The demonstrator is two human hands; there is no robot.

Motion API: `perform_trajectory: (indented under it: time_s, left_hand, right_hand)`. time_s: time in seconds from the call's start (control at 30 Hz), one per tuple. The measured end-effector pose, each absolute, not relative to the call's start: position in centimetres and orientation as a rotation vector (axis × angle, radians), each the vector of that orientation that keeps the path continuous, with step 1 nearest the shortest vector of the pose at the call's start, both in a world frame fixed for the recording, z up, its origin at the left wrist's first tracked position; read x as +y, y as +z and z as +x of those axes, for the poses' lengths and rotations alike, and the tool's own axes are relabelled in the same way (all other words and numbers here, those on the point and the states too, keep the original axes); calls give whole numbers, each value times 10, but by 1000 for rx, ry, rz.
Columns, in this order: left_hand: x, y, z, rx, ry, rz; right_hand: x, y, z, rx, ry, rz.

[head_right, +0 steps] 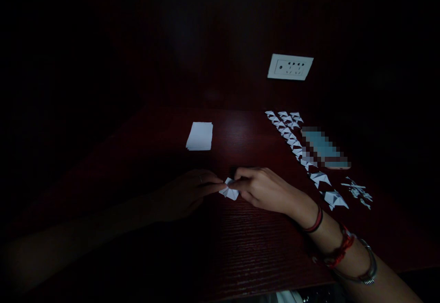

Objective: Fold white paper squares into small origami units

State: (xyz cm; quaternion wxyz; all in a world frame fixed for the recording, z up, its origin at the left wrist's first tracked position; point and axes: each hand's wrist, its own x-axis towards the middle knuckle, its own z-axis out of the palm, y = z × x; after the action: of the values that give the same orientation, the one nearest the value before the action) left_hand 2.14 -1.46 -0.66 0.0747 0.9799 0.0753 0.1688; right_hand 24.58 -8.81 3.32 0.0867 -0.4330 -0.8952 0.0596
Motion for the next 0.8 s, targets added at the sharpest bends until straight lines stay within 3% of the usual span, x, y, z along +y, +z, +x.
perform_trajectory:
  time_s: [0.57, 0.8]
  left_hand:
    - [-17, -6, 22, 269, 420, 3059]
    - [-17, -4, 23, 295, 487, 2995]
  right_hand:
    - [-86, 34, 246, -2850, -38, -1209]
    - [-88, 34, 247, -2813, 46, -1218]
